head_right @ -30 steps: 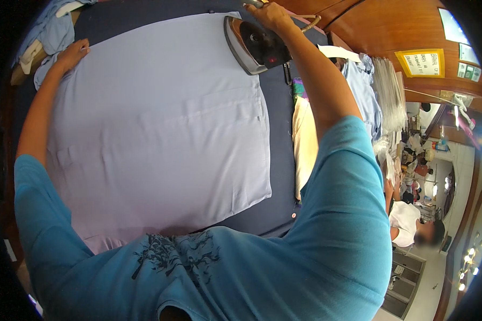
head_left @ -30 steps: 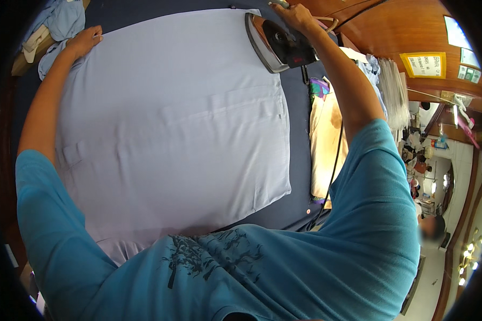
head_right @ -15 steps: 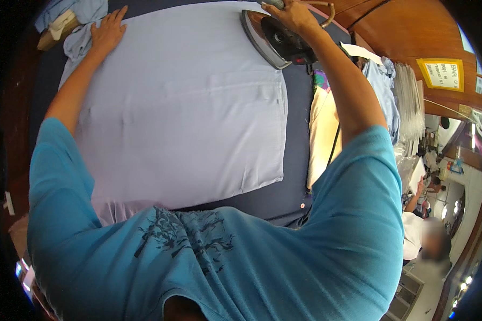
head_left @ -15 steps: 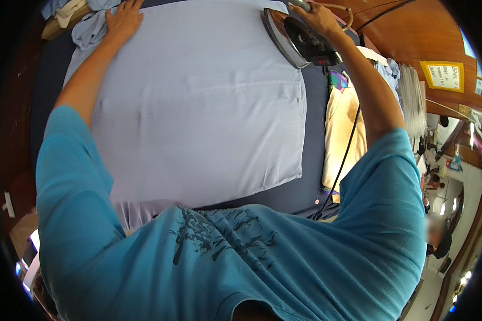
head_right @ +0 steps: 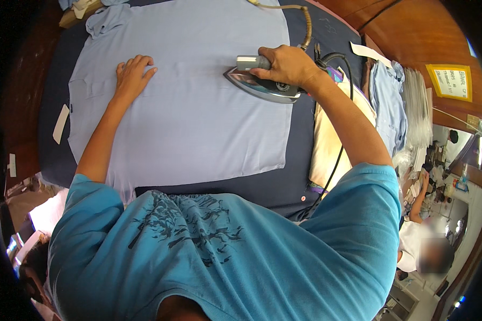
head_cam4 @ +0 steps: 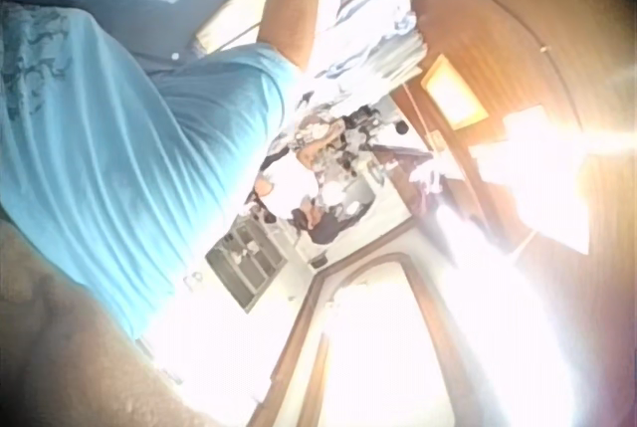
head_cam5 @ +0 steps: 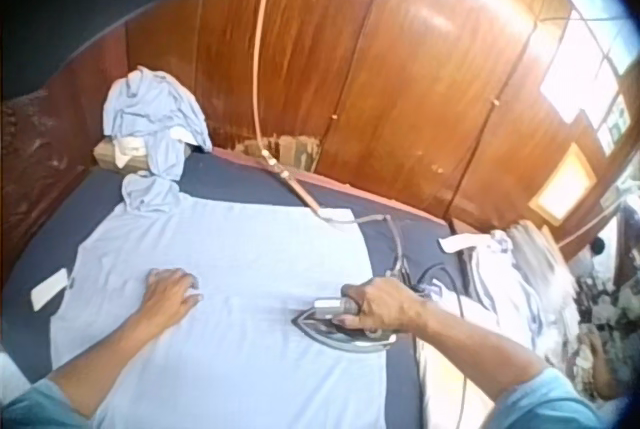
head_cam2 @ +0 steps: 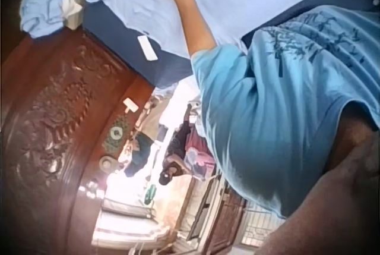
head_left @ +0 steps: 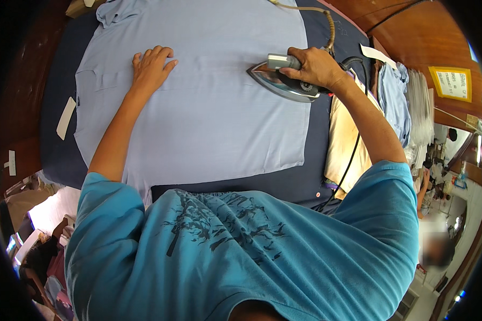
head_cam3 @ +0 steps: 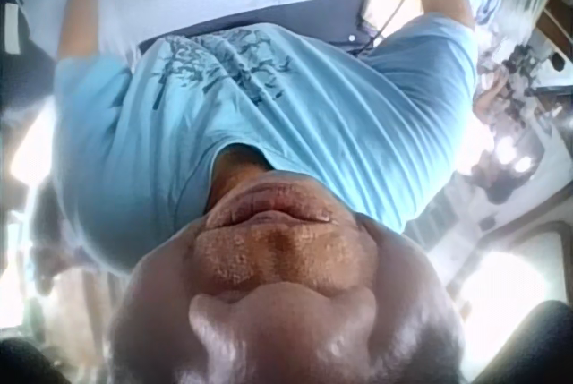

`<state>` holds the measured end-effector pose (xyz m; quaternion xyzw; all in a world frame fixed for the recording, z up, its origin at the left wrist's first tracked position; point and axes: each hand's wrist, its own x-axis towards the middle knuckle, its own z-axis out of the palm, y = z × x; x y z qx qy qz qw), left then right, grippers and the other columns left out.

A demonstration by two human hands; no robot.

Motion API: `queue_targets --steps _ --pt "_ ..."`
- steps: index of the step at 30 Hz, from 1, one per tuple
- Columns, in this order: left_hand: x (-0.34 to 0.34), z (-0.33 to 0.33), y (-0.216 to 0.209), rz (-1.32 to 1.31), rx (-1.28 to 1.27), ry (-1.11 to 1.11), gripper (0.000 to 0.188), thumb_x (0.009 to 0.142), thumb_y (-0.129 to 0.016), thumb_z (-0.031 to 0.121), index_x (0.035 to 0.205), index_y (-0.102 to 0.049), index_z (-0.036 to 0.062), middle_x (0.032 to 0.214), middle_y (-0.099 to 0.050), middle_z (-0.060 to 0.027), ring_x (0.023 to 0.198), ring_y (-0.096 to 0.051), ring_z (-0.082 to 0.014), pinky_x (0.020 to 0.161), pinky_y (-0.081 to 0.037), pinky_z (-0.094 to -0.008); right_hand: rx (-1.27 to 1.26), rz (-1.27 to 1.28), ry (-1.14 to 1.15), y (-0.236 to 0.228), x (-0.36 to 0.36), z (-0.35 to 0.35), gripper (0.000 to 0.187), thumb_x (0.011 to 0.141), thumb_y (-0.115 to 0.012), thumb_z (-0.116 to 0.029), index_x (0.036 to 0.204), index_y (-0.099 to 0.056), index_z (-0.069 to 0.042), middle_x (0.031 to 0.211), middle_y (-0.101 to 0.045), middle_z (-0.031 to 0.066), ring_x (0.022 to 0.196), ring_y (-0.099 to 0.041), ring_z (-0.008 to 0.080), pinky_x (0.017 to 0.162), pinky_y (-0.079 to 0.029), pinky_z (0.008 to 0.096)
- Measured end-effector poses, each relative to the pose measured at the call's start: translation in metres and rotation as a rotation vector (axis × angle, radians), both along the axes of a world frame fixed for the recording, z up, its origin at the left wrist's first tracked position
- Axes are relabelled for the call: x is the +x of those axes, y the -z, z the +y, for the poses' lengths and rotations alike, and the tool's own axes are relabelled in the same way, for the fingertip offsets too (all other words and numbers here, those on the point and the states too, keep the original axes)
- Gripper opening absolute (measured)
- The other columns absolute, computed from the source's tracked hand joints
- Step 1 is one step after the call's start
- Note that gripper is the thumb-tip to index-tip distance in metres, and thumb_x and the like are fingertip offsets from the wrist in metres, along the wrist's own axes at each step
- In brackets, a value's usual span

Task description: The person irons a light blue shirt on an ironing board, smoothing the fabric and adjusting the garment between passes. They then pick up another shirt from a pile, place it on the board, and continue ironing the sleeves and body.

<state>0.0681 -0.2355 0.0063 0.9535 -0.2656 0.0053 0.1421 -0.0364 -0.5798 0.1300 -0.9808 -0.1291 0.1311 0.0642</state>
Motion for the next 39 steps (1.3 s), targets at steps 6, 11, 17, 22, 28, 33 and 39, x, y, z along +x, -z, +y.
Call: queue_targets --steps 6,11,17,22,28,33,39 --pt "0.008 0.0 -0.002 0.087 0.022 -0.019 0.01 0.089 -0.052 0.021 0.085 -0.051 0.0118 0.089 -0.052 0.0002 0.092 -0.05 -0.019 0.097 -0.024 -0.0505 -0.031 -0.005 0.032 0.0 0.008 0.026 0.05 0.081 -0.053 -0.053 0.094 -0.06 -0.005 0.068 -0.063 0.0174 0.066 -0.063 0.0343 0.062 -0.051 0.042" --pt "0.009 0.002 -0.004 0.072 0.019 -0.023 0.008 0.088 -0.051 0.02 0.091 -0.054 0.0133 0.096 -0.054 0.0007 0.097 -0.051 -0.0187 0.097 -0.025 -0.0505 -0.006 0.036 0.03 0.004 0.0 0.019 0.051 0.08 -0.053 -0.055 0.091 -0.06 -0.006 0.066 -0.063 0.0164 0.064 -0.063 0.0338 0.061 -0.05 0.0422" --pt "-0.036 -0.057 0.007 -0.147 -0.236 0.079 0.025 0.084 -0.057 0.021 0.109 -0.057 0.0157 0.107 -0.056 0.0009 0.104 -0.05 -0.0184 0.096 -0.026 -0.0487 0.022 -0.019 0.111 0.004 0.006 0.023 0.048 0.079 -0.059 -0.05 0.087 -0.058 -0.003 0.064 -0.061 0.0181 0.062 -0.062 0.034 0.059 -0.049 0.0395" --pt "-0.065 -0.087 0.009 0.079 -0.18 0.112 0.048 0.074 -0.067 0.034 0.116 -0.054 0.0138 0.117 -0.049 0.001 0.113 -0.043 -0.0171 0.098 -0.023 -0.0454 0.04 0.019 0.099 0.0 0.008 0.031 0.048 0.079 -0.059 -0.05 0.087 -0.059 -0.003 0.065 -0.061 0.0184 0.062 -0.062 0.0343 0.06 -0.049 0.04" --pt "-0.067 -0.083 0.01 0.083 -0.158 0.112 0.062 0.07 -0.069 0.037 0.123 -0.047 0.0131 0.122 -0.046 -0.0008 0.116 -0.038 -0.0174 0.101 -0.02 -0.0431 0.069 0.005 0.079 0.002 0.013 0.028 0.049 0.078 -0.058 -0.051 0.087 -0.06 -0.003 0.064 -0.062 0.0179 0.062 -0.063 0.0332 0.06 -0.049 0.0401" --pt "-0.068 -0.084 0.015 0.033 -0.206 0.1 0.065 0.071 -0.067 0.033 0.128 -0.043 0.0136 0.124 -0.046 -0.0018 0.116 -0.039 -0.0176 0.102 -0.019 -0.0414 0.01 -0.059 0.0 0.001 0.028 0.038 0.05 0.079 -0.057 -0.052 0.088 -0.06 -0.003 0.063 -0.062 0.0171 0.062 -0.064 0.0318 0.059 -0.05 0.0384" --pt "-0.057 -0.077 0.022 0.235 -0.393 0.074 0.052 0.077 -0.048 0.018 0.128 -0.041 0.0151 0.116 -0.053 0.0009 0.114 -0.043 -0.0148 0.102 -0.02 -0.0387 0.011 0.005 -0.086 0.005 0.028 0.041 0.052 0.079 -0.056 -0.053 0.093 -0.059 -0.003 0.063 -0.062 0.0171 0.062 -0.063 0.0333 0.06 -0.052 0.0389"
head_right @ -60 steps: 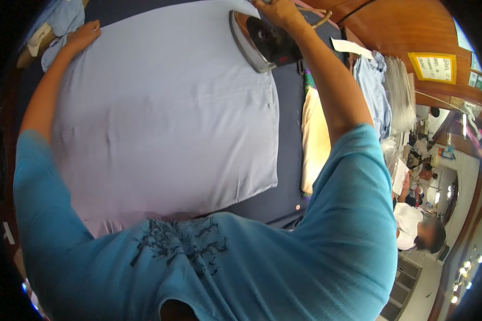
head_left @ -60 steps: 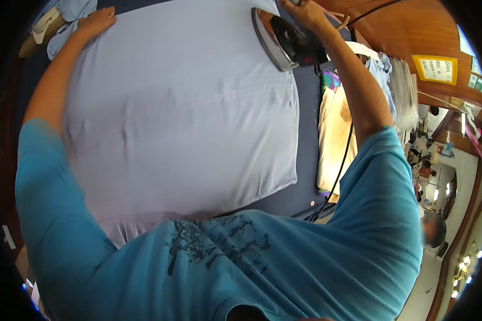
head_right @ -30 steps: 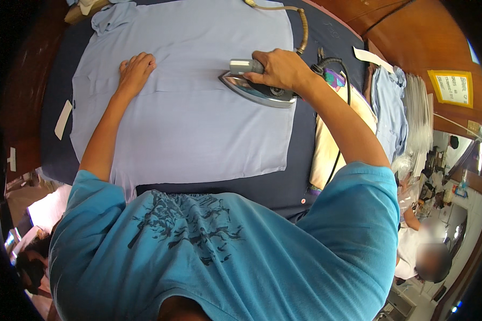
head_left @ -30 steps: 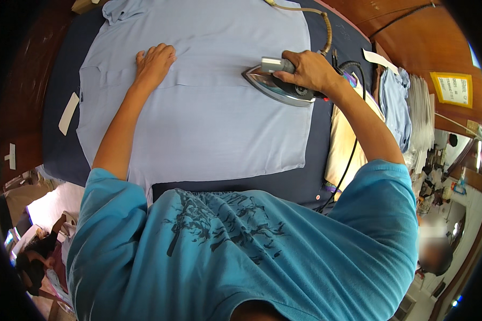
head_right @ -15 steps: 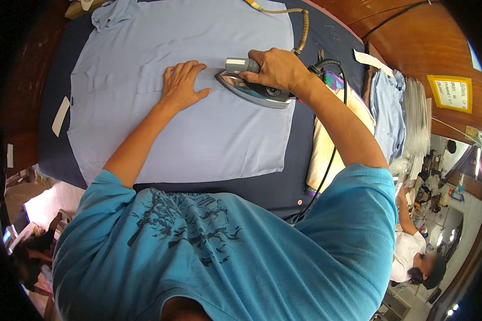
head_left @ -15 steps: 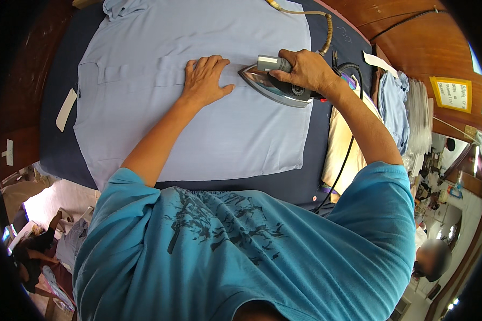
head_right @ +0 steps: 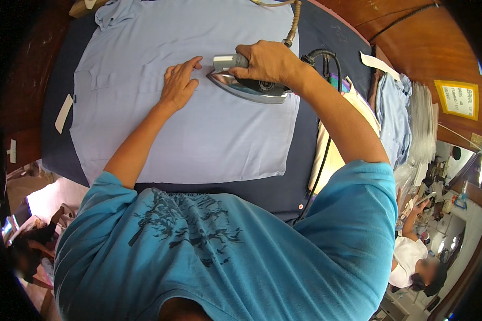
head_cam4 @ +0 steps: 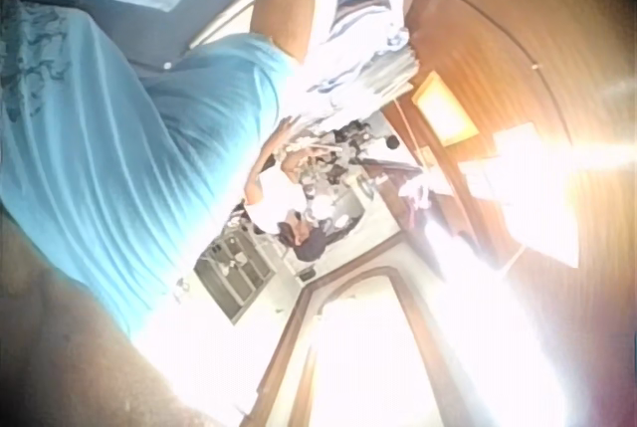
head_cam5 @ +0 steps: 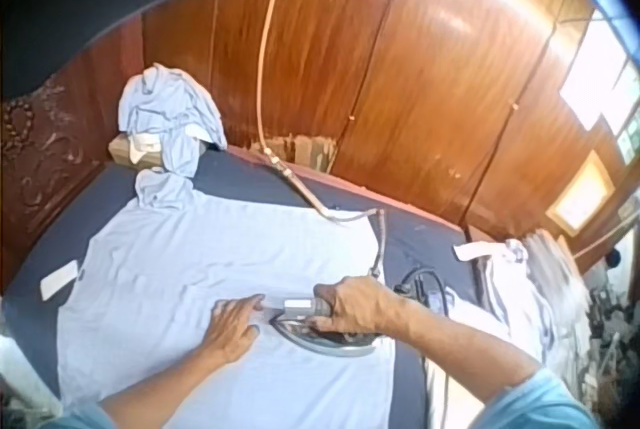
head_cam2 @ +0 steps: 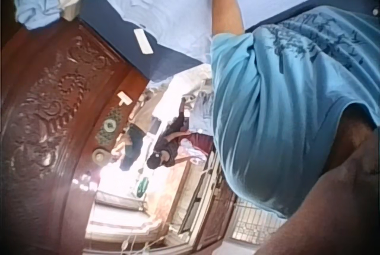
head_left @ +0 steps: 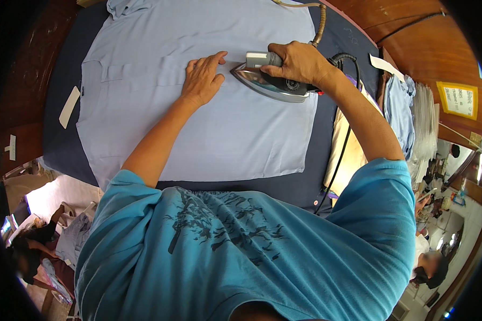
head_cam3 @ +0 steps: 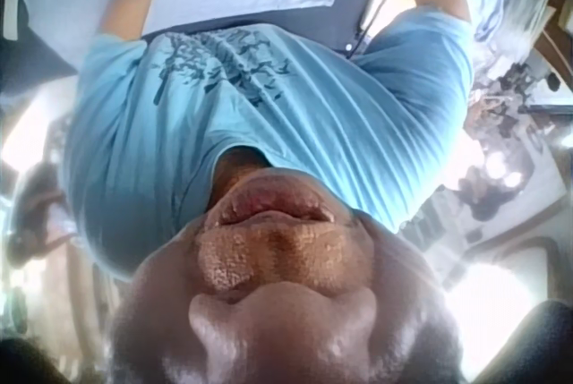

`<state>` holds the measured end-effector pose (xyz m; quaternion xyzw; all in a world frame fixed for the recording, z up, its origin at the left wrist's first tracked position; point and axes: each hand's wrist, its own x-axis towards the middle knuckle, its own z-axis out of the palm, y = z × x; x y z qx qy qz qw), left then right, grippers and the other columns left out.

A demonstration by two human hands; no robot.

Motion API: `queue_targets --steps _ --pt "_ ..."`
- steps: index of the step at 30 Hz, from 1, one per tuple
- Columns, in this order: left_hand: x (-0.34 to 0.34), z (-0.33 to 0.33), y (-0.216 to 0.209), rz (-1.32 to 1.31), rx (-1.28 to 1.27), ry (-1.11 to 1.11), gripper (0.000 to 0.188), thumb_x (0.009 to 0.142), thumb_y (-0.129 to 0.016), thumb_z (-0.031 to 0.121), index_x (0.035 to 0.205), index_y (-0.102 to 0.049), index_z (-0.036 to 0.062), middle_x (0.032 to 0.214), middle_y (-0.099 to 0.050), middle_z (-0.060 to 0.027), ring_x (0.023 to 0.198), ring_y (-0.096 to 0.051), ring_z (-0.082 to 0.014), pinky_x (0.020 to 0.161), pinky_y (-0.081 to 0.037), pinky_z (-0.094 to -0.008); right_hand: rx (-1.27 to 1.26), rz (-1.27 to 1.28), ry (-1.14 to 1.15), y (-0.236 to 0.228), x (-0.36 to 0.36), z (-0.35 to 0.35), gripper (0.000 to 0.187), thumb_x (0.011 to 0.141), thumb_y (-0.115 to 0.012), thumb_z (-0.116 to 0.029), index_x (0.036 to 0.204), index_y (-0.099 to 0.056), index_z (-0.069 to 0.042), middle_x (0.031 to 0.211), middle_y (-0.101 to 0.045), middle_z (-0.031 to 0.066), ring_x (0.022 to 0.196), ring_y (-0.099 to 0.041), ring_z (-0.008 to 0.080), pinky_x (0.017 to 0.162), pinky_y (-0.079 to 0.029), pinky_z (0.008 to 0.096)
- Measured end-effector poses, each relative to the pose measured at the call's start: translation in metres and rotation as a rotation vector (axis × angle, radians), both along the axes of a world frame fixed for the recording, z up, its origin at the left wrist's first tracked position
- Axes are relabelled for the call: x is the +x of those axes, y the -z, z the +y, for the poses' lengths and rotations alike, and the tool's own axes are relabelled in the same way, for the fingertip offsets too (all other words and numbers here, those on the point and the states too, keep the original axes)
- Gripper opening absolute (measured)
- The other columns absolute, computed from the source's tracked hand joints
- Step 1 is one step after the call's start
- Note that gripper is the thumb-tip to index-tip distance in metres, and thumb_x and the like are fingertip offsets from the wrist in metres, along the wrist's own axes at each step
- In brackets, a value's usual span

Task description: The person irons a light blue shirt on an ironing board, smoothing the fabric and adjusting the garment between passes. They then pick up another shirt from a pile, place it on the board, and continue ironing the sleeves and body.

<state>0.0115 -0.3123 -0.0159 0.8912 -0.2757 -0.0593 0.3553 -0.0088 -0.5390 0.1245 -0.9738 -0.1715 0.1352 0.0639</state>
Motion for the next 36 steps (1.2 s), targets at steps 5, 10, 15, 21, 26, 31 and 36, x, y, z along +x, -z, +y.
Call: queue_targets --steps 5,10,15,21,26,31,36 --pt "0.003 -0.003 -0.001 0.02 -0.035 -0.031 0.041 0.084 -0.044 0.019 0.125 -0.045 0.0147 0.114 -0.055 0.0007 0.11 -0.047 -0.0145 0.101 -0.022 -0.0376 -0.005 0.032 -0.062 0.0 -0.016 -0.002 0.052 0.079 -0.054 -0.055 0.093 -0.059 -0.005 0.061 -0.06 0.0181 0.061 -0.062 0.0345 0.058 -0.05 0.0425" --pt "-0.005 -0.021 -0.012 -0.083 0.067 -0.059 0.038 0.089 -0.044 0.029 0.124 -0.047 0.0148 0.116 -0.055 -0.0002 0.114 -0.045 -0.0148 0.1 -0.023 -0.0413 0.103 0.024 0.153 -0.013 -0.033 -0.025 0.051 0.079 -0.056 -0.053 0.093 -0.059 -0.004 0.065 -0.061 0.0195 0.066 -0.061 0.0368 0.061 -0.049 0.0418" --pt "-0.022 -0.044 0.002 -0.351 0.314 0.07 0.051 0.092 -0.041 0.04 0.137 -0.036 0.0172 0.141 -0.035 -0.0014 0.133 -0.026 -0.0199 0.103 -0.021 -0.0481 0.079 -0.008 0.46 -0.001 -0.038 -0.052 0.048 0.079 -0.058 -0.05 0.091 -0.06 -0.003 0.071 -0.063 0.0207 0.07 -0.062 0.0374 0.065 -0.049 0.0422" --pt "-0.027 -0.047 -0.001 -0.309 0.415 0.07 0.057 0.09 -0.042 0.043 0.14 -0.03 0.0171 0.146 -0.026 -0.0007 0.136 -0.018 -0.0209 0.103 -0.018 -0.0526 0.105 -0.142 0.66 0.008 -0.043 -0.094 0.058 0.08 -0.056 -0.05 0.103 -0.059 0.003 0.084 -0.062 0.0276 0.086 -0.061 0.0402 0.078 -0.047 0.0408" --pt "-0.05 -0.051 -0.003 -0.491 0.284 0.27 0.058 0.087 -0.046 0.043 0.137 -0.035 0.0172 0.144 -0.03 -0.001 0.135 -0.021 -0.0213 0.103 -0.02 -0.0517 0.153 -0.244 0.661 0.002 -0.064 -0.128 0.053 0.079 -0.062 -0.045 0.105 -0.06 0.001 0.085 -0.064 0.02 0.082 -0.063 0.0293 0.075 -0.047 0.0352" --pt "-0.123 -0.103 0.001 -0.453 0.123 0.632 0.06 0.084 -0.048 0.046 0.134 -0.04 0.014 0.14 -0.036 -0.0054 0.131 -0.028 -0.0219 0.101 -0.025 -0.0494 0.099 -0.215 0.719 -0.037 -0.098 -0.13 0.055 0.073 -0.067 -0.04 0.109 -0.059 0.0 0.091 -0.065 0.0215 0.085 -0.064 0.0301 0.077 -0.047 0.0353" --pt "-0.155 -0.127 0.008 -0.425 0.174 0.705 0.064 0.084 -0.047 0.048 0.135 -0.037 0.012 0.144 -0.03 -0.0096 0.134 -0.023 -0.0262 0.102 -0.023 -0.05 0.03 -0.224 0.862 -0.039 -0.146 -0.169 0.054 0.071 -0.067 -0.038 0.103 -0.06 0.004 0.085 -0.065 0.0222 0.08 -0.064 0.0301 0.072 -0.048 0.0372"
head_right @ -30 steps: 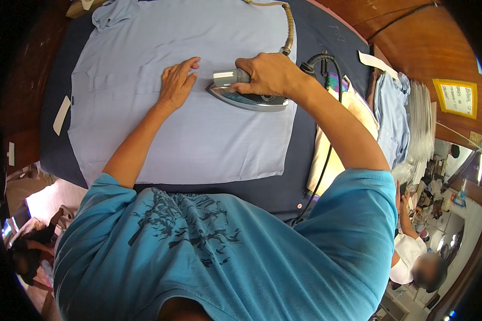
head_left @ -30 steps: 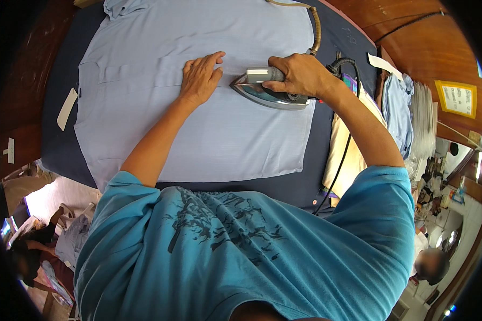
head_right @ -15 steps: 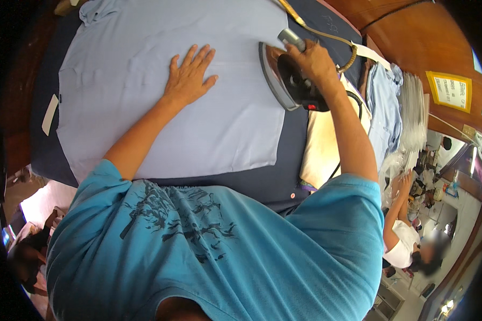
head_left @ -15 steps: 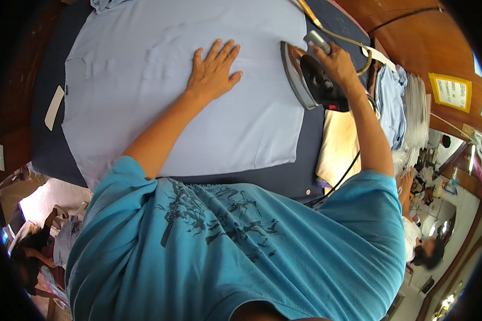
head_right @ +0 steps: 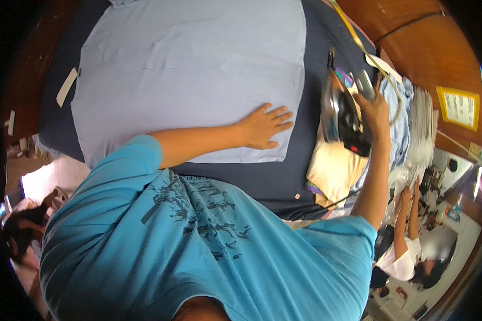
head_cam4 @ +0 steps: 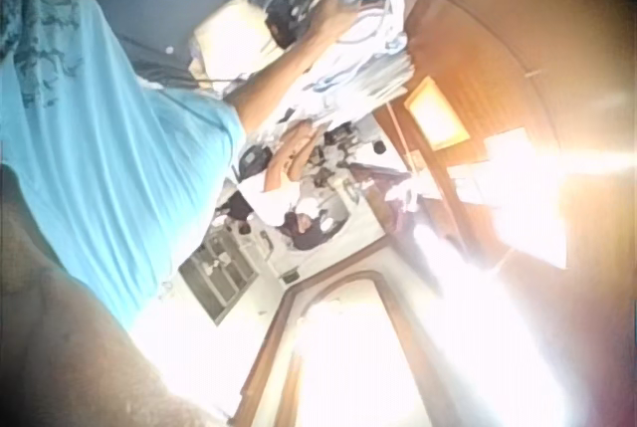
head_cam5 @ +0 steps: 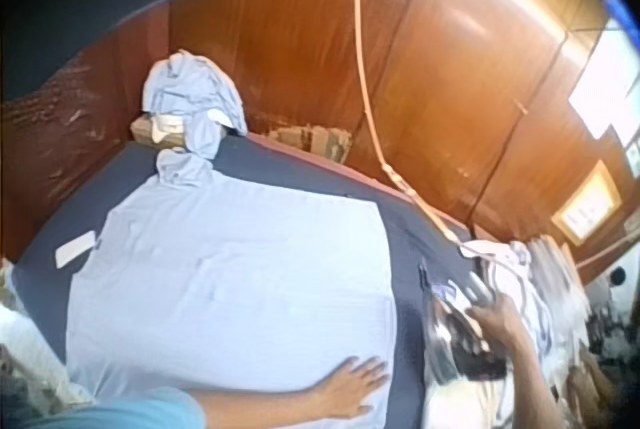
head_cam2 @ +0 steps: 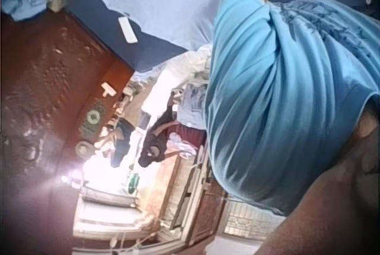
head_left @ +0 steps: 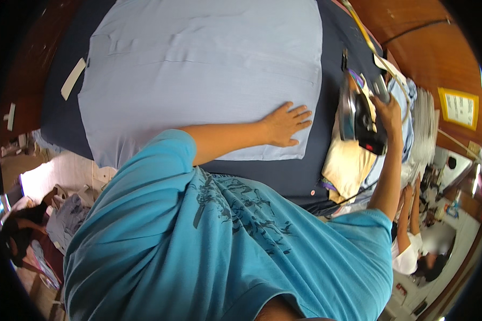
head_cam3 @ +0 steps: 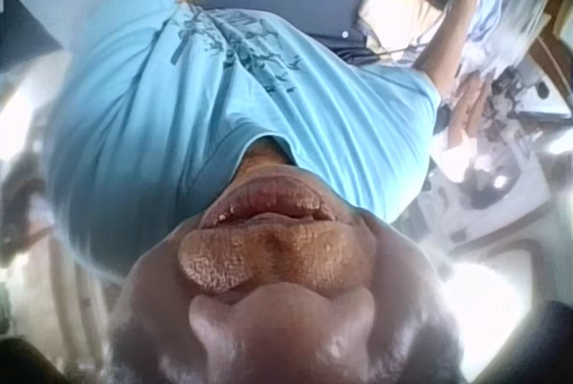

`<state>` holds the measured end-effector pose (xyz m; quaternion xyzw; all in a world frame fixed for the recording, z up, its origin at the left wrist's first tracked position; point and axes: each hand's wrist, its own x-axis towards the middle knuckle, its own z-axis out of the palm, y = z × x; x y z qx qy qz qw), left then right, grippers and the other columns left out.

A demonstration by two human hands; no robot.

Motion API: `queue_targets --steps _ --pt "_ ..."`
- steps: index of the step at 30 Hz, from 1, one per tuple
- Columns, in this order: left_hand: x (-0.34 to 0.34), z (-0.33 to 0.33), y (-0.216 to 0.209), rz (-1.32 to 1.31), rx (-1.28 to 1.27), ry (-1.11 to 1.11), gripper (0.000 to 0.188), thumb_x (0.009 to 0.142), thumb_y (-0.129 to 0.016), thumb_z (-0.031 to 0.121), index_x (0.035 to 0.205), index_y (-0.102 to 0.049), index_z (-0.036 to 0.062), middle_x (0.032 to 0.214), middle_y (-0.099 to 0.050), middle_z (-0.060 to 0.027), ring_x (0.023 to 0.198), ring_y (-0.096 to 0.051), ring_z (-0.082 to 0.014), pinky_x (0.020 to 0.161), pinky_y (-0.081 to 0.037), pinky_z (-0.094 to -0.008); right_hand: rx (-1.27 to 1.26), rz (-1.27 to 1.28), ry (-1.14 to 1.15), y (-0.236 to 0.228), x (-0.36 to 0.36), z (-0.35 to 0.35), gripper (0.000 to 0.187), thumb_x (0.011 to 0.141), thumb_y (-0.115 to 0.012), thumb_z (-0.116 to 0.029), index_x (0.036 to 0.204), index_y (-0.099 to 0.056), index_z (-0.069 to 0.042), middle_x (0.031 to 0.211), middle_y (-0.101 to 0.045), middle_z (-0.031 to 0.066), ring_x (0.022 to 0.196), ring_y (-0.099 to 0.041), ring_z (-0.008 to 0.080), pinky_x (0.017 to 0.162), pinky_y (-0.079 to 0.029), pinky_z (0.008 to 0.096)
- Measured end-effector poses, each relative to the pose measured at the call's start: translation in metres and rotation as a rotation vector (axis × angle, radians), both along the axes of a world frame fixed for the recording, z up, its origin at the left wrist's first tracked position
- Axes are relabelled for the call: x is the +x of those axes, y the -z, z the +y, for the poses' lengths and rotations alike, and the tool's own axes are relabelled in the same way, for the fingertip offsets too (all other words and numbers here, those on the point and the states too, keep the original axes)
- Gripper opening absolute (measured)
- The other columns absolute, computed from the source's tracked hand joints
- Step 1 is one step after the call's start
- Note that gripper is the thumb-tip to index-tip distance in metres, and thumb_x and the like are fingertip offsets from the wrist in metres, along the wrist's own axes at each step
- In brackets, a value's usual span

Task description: The person irons a light blue shirt on an ironing board, smoothing the fabric and adjusting the garment between passes. They then pick up another shirt from a pile, place it on the board, and continue ironing the sleeves and body.

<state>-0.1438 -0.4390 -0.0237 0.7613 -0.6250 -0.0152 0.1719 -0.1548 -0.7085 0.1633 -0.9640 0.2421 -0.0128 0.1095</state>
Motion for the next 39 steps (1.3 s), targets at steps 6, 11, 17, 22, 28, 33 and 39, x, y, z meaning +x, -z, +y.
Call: queue_targets --steps 6,11,17,22,28,33,39 --pt "-0.017 -0.019 0.002 0.081 -0.002 0.015 0.064 0.084 -0.047 0.046 0.136 -0.036 0.0114 0.145 -0.027 -0.0114 0.135 -0.021 -0.0281 0.105 -0.021 -0.0461 -0.067 0.056 0.089 0.027 -0.06 -0.078 0.058 0.07 -0.068 -0.046 0.097 -0.06 0.003 0.079 -0.064 0.0166 0.075 -0.06 0.0306 0.071 -0.046 0.0398" --pt "-0.025 -0.039 0.013 0.184 -0.117 0.164 0.06 0.085 -0.048 0.041 0.138 -0.034 0.0147 0.145 -0.026 -0.0132 0.135 -0.023 -0.0266 0.106 -0.022 -0.0442 -0.124 0.06 0.173 0.039 -0.054 -0.09 0.067 0.07 -0.065 -0.054 0.103 -0.058 0.004 0.09 -0.063 0.0222 0.088 -0.06 0.0358 0.077 -0.045 0.0395" --pt "0.024 0.03 -0.014 0.282 -0.299 0.053 0.054 0.085 -0.053 0.036 0.134 -0.041 0.0178 0.141 -0.034 -0.0111 0.131 -0.03 -0.0269 0.101 -0.03 -0.0446 -0.278 -0.024 0.201 0.031 -0.056 -0.069 0.076 0.076 -0.061 -0.052 0.126 -0.043 0.003 0.102 -0.06 0.0278 0.097 -0.057 0.0405 0.084 -0.043 0.0433" --pt "0.081 0.2 -0.014 0.186 -0.302 -0.598 0.042 0.082 -0.057 0.025 0.123 -0.052 0.0163 0.133 -0.044 -0.0088 0.125 -0.038 -0.0266 0.099 -0.03 -0.0465 -0.246 -0.424 -0.154 0.031 -0.002 0.024 0.056 0.083 -0.06 -0.032 0.126 -0.045 -0.002 0.124 -0.048 0.0234 0.115 -0.045 0.0389 0.096 -0.036 0.0433" --pt "0.096 0.376 -0.011 -0.176 0.209 -1.357 0.054 0.091 -0.041 0.042 0.139 -0.032 0.0194 0.146 -0.027 -0.0073 0.135 -0.023 -0.0281 0.101 -0.024 -0.054 -0.245 -0.198 -0.446 0.139 0.069 0.132 0.059 0.09 -0.044 -0.043 0.139 -0.031 -0.014 0.144 -0.026 0.016 0.133 -0.022 0.0353 0.105 -0.02 0.0497" --pt "0.104 0.42 -0.006 -0.034 0.39 -1.544 0.057 0.092 -0.035 0.047 0.141 -0.025 0.02 0.149 -0.02 -0.0061 0.137 -0.016 -0.0248 0.102 -0.02 -0.0581 -0.28 0.029 -0.271 0.176 0.073 0.111 0.062 0.09 -0.036 -0.052 0.142 -0.025 -0.019 0.147 -0.02 0.0139 0.135 -0.018 0.0362 0.104 -0.016 0.0555" --pt "0.104 0.398 -0.012 -0.186 0.2 -1.48 0.054 0.093 -0.034 0.044 0.141 -0.027 0.0196 0.148 -0.021 -0.0041 0.137 -0.017 -0.0223 0.103 -0.02 -0.0554 -0.327 -0.109 -0.285 0.171 0.084 0.123 0.061 0.091 -0.033 -0.053 0.143 -0.024 -0.021 0.148 -0.018 0.0131 0.136 -0.015 0.0368 0.104 -0.014 0.0575"
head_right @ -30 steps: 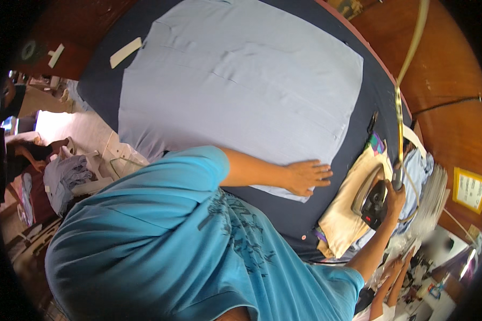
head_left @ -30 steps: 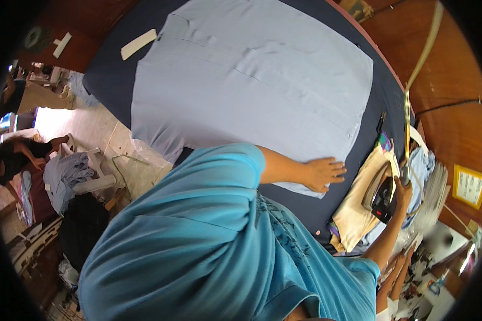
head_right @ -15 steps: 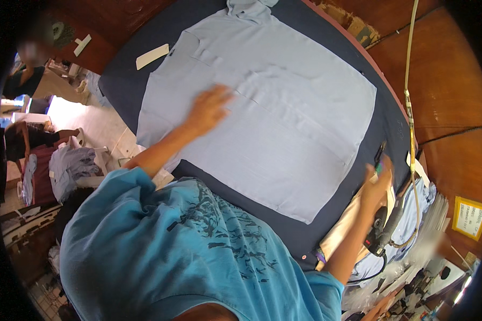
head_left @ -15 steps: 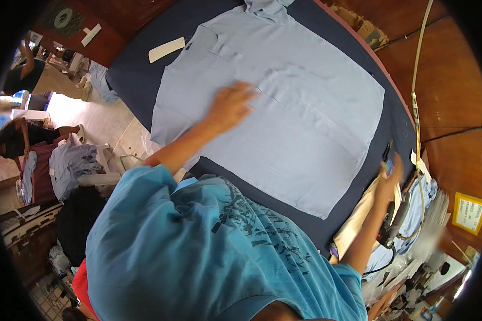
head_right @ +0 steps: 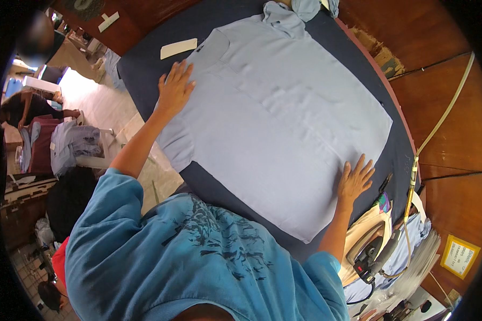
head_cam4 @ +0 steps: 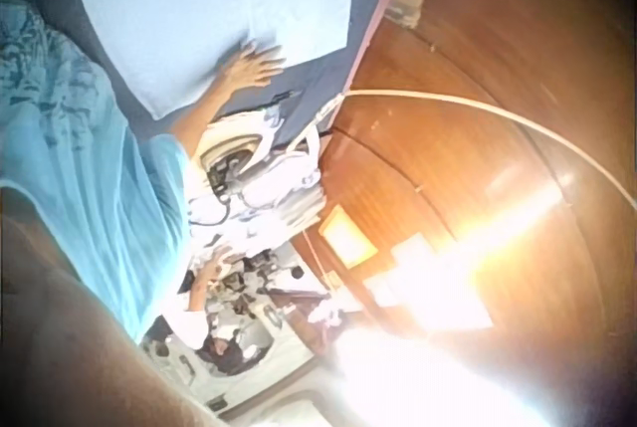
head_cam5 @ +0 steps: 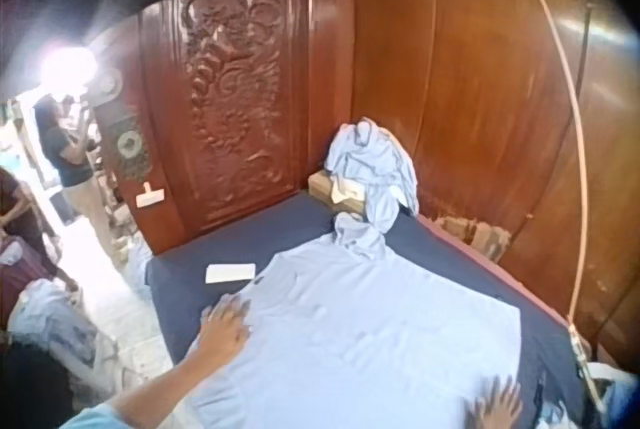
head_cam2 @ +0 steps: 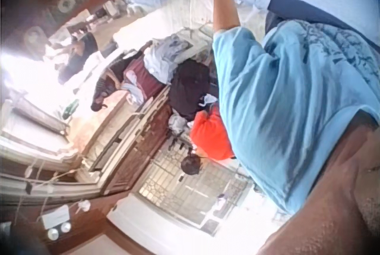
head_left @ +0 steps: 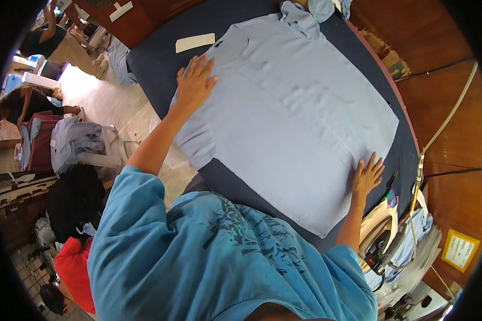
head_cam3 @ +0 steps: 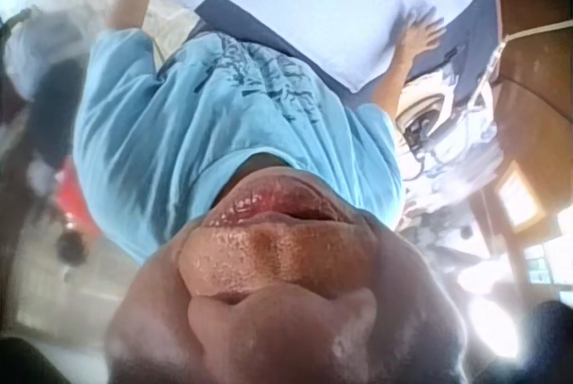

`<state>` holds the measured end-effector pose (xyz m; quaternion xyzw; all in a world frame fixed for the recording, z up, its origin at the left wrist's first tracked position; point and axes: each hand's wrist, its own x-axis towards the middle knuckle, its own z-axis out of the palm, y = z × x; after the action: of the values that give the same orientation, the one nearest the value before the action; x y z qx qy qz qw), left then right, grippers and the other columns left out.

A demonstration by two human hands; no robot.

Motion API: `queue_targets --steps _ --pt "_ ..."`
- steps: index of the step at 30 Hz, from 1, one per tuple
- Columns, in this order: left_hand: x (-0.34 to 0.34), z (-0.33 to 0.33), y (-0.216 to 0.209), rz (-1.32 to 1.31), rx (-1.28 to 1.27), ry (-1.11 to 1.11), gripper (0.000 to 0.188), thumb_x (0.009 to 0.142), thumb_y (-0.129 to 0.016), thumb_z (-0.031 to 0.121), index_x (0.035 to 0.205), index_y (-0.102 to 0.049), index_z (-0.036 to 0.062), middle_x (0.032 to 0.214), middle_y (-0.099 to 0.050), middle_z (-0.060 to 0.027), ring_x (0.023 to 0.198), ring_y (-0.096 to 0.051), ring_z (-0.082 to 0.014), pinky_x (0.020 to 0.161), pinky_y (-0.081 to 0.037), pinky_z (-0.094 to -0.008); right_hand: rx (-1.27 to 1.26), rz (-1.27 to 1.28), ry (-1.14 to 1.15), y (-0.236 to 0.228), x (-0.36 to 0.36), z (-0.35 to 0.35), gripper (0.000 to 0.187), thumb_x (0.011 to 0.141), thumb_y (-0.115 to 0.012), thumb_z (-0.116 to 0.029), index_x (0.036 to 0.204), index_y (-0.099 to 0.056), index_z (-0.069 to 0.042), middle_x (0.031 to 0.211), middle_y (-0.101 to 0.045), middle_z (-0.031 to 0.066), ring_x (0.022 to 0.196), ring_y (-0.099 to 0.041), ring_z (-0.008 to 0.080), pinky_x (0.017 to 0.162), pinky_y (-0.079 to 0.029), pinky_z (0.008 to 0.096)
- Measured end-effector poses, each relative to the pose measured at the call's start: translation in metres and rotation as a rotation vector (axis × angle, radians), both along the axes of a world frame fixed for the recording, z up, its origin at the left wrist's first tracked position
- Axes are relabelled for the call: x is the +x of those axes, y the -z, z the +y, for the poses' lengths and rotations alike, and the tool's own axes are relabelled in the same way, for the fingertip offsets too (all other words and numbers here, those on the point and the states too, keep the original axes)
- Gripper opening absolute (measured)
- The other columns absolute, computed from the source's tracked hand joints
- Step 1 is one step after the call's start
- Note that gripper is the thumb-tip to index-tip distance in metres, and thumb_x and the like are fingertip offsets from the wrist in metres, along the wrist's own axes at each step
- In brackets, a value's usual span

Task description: The person irons a light blue shirt on an ironing board, smoothing the fabric and adjusting the garment between passes. They then pick up another shirt from a pile, place it on the board, and continue ironing the sleeves and body.

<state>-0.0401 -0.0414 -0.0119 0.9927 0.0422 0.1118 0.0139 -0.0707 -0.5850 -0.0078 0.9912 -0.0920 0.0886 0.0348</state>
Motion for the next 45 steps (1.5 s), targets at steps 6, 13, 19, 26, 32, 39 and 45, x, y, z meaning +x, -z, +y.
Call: queue_targets --steps 6,13,19,26,32,39,45 --pt "0.074 -0.043 0.002 0.132 -0.109 0.302 0.047 0.097 -0.025 0.036 0.142 -0.026 0.0231 0.149 -0.02 0.0027 0.138 -0.014 -0.0195 0.107 -0.015 -0.051 0.056 0.075 0.003 0.009 0.004 -0.005 0.061 0.091 -0.034 -0.053 0.143 -0.024 -0.022 0.148 -0.018 0.0128 0.136 -0.014 0.0361 0.104 -0.014 0.0575" --pt "0.092 -0.037 0.0 0.3 0.023 0.177 0.047 0.097 -0.021 0.036 0.144 -0.017 0.0279 0.15 -0.012 0.0079 0.138 -0.01 -0.0167 0.109 -0.011 -0.0519 -0.012 0.075 -0.035 0.014 -0.004 -0.019 0.061 0.09 -0.038 -0.051 0.142 -0.027 -0.021 0.146 -0.023 0.014 0.134 -0.02 0.0347 0.104 -0.017 0.0551" --pt "0.1 -0.041 0.001 0.292 0.133 0.19 0.054 0.095 -0.024 0.046 0.144 -0.013 0.0262 0.15 -0.013 0.0024 0.138 -0.014 -0.0209 0.107 -0.017 -0.0516 -0.136 0.06 -0.1 -0.017 -0.02 -0.057 0.066 0.088 -0.04 -0.055 0.14 -0.029 -0.016 0.143 -0.029 0.0155 0.131 -0.027 0.0349 0.099 -0.026 0.0556" --pt "0.044 -0.01 0.012 0.019 -0.081 0.156 0.05 0.091 -0.042 0.039 0.137 -0.035 0.0212 0.142 -0.033 -0.0037 0.133 -0.027 -0.0232 0.104 -0.022 -0.0509 -0.258 0.106 0.596 -0.12 -0.137 -0.146 0.082 0.079 -0.056 -0.055 0.141 -0.022 -0.012 0.142 -0.029 0.0192 0.125 -0.039 0.0368 0.093 -0.039 0.0524" --pt "0.047 -0.007 0.013 -0.087 -0.183 0.175 0.037 0.087 -0.051 0.033 0.121 -0.054 0.0183 0.124 -0.051 -0.0017 0.121 -0.042 -0.021 0.098 -0.029 -0.0474 0.155 0.057 0.502 -0.116 -0.151 -0.232 0.057 0.073 -0.067 -0.046 0.103 -0.055 0.0 0.078 -0.062 0.016 0.069 -0.063 0.029 0.06 -0.048 0.0388" --pt "0.066 -0.001 0.003 -0.041 -0.285 0.133 0.024 0.081 -0.061 0.031 0.102 -0.061 0.0182 0.104 -0.057 0.0019 0.104 -0.05 -0.0196 0.092 -0.033 -0.0427 0.436 0.037 0.499 -0.138 -0.138 -0.174 0.049 0.071 -0.07 -0.044 0.085 -0.062 0.002 0.054 -0.054 0.0071 0.046 -0.054 0.0168 0.043 -0.043 0.0307" --pt "0.064 0.009 0.007 -0.107 -0.368 0.169 0.022 0.08 -0.06 0.028 0.1 -0.061 0.0178 0.103 -0.058 0.0014 0.102 -0.052 -0.0205 0.091 -0.034 -0.0394 0.68 0.038 0.418 -0.18 -0.099 -0.007 0.055 0.081 -0.061 -0.046 0.107 -0.059 0.002 0.064 -0.054 0.0055 0.049 -0.051 0.0131 0.043 -0.041 0.0274"
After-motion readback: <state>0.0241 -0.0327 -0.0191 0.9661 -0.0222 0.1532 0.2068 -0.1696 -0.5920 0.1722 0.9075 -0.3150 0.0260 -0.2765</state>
